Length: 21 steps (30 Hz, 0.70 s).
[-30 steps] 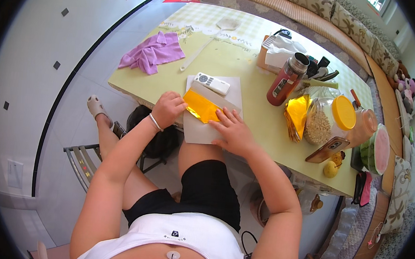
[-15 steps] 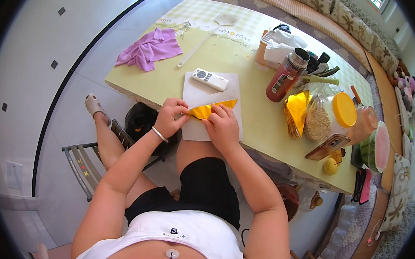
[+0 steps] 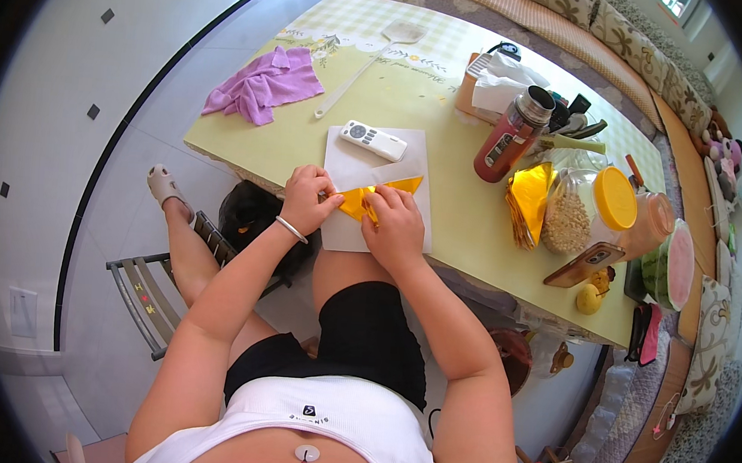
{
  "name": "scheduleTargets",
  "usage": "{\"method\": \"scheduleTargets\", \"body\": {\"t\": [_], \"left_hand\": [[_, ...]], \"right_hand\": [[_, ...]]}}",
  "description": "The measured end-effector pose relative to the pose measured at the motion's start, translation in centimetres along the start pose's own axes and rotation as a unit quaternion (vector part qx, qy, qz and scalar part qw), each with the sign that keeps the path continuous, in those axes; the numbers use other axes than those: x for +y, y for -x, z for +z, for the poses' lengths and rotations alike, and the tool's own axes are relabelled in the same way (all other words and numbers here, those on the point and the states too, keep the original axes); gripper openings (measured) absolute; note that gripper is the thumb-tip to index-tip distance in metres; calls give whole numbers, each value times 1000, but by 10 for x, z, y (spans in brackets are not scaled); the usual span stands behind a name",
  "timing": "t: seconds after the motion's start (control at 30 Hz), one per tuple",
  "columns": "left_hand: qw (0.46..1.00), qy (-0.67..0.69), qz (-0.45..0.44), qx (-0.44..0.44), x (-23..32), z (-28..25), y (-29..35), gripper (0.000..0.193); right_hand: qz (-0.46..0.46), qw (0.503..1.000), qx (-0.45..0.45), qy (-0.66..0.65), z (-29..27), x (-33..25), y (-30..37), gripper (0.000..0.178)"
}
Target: The person sits on the floor and folds a yellow sheet of paper into a smaller shape using their hands. They repeatedly fold the paper in half and then into triangular shapes, pressing down on the creases to flatten them.
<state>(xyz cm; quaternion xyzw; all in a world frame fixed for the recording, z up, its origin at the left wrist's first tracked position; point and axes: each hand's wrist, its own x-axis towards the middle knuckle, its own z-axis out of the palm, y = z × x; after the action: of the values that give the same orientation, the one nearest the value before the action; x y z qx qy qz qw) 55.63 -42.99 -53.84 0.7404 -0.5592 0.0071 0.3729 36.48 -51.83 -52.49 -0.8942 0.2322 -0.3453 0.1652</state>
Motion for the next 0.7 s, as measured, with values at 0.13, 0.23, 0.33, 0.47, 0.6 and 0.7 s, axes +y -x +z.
{"method": "scheduleTargets", "body": {"t": [0.13,0.23,0.33,0.47,0.6,0.7], "left_hand": [[1000,-2,0,6,4,-1,-1,19],[999,-36,-19,7,5,-2,1,22],[995,-90,-16,49,13,-8,6,21],[979,-144,125,67,18,-7,12,8],[958,-203,185,78,11,-1,23,6],[962,-225,152,17,31,-3,22,10]], "right_hand": [[-58,996,-15,69,4,2,0,41],[-76,992,-23,100,5,3,0,43],[-68,990,-47,116,5,2,0,43],[-72,987,-42,137,3,0,1,44],[-66,989,-48,125,5,0,2,44],[-58,988,-50,132,6,1,4,44]]}}
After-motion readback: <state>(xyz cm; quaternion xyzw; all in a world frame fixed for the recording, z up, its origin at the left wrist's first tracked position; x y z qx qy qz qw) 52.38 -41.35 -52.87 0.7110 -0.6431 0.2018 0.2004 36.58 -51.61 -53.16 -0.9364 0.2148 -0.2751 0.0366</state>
